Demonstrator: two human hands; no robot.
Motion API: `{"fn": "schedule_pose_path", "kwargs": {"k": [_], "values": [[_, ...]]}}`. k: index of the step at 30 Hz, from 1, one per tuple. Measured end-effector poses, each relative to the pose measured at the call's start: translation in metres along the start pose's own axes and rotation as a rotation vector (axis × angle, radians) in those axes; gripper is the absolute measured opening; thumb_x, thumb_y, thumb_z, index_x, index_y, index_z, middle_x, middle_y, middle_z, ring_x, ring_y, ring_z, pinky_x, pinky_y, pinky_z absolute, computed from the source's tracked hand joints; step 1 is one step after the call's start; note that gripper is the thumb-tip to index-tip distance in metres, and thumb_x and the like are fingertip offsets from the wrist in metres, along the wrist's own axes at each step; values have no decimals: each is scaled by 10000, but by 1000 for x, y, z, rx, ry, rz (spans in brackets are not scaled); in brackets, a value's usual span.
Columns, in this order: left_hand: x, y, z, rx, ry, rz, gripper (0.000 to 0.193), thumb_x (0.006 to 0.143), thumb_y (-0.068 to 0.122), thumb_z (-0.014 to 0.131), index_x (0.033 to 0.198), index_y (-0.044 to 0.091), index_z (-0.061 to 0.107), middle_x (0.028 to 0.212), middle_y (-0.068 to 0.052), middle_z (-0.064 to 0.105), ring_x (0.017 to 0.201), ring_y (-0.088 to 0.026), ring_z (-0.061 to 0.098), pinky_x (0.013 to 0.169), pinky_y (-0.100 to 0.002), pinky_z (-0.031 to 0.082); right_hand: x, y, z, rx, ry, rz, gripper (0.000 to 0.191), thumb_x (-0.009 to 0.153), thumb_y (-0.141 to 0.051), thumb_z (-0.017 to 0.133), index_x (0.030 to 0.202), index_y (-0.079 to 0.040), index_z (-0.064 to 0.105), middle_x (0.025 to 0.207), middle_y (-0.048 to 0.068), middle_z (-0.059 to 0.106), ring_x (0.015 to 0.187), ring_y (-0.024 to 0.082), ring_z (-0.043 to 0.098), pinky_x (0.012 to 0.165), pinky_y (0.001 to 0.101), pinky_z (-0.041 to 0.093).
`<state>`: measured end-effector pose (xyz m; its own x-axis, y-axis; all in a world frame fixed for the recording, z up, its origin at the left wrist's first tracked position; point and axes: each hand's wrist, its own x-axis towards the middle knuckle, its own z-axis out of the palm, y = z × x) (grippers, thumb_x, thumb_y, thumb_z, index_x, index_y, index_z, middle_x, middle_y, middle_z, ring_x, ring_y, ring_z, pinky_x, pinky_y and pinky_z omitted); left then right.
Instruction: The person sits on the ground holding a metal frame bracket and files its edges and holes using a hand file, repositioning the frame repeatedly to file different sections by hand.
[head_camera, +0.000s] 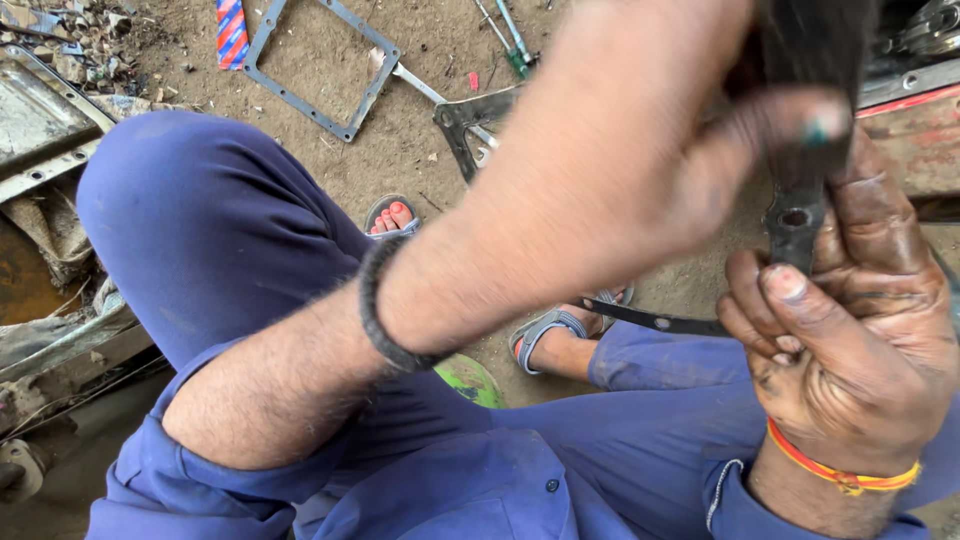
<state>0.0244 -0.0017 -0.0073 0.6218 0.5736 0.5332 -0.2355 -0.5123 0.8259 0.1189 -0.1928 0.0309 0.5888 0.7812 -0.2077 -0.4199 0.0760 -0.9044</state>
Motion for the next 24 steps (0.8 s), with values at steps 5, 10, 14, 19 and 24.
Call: {"fn": "schedule_pose_path", "kwargs": {"k": [5, 10, 14, 19, 24], "values": [[6, -3, 6, 57, 107, 85, 268, 1043, 292, 735, 1100, 90, 569, 890, -105, 666, 827, -325, 695, 728, -416, 525, 4, -8, 2, 153, -95, 24, 866, 883, 228, 471, 1691, -23, 285, 1539, 280, 495, 527, 75, 395, 505, 189, 344], [8, -1, 6, 45, 78, -1, 312, 1011, 322, 735, 1092, 71, 568, 831, -103, 660, 784, -323, 702, 689, -416, 530, 9, -10, 11, 123, -137, 17, 933, 829, 211, 443, 1698, -13, 190, 1548, 302, 459, 478, 45, 378, 438, 154, 350], [12, 5, 5, 153, 118, 45, 273, 996, 332, 740, 1074, 111, 601, 862, -121, 672, 766, -336, 697, 677, -434, 527, 4, -9, 6, 235, -97, 32, 982, 800, 220, 486, 1694, -12, 151, 1561, 333, 450, 448, 46, 394, 439, 163, 358], [9, 9, 10, -4, 44, -27, 369, 985, 298, 707, 1194, 45, 539, 856, -93, 684, 803, -330, 702, 664, -423, 530, 4, -8, -9, 233, -160, 21, 924, 876, 202, 480, 1705, -40, 151, 1553, 276, 417, 451, 22, 384, 444, 135, 350], [3, -8, 19, 69, 156, 13, 242, 1037, 318, 717, 1098, 120, 592, 898, -79, 686, 798, -290, 709, 686, -403, 548, 2, -12, -2, 274, -146, 45, 1008, 827, 209, 472, 1737, -69, 138, 1620, 271, 399, 444, 29, 363, 452, 152, 344]]}}
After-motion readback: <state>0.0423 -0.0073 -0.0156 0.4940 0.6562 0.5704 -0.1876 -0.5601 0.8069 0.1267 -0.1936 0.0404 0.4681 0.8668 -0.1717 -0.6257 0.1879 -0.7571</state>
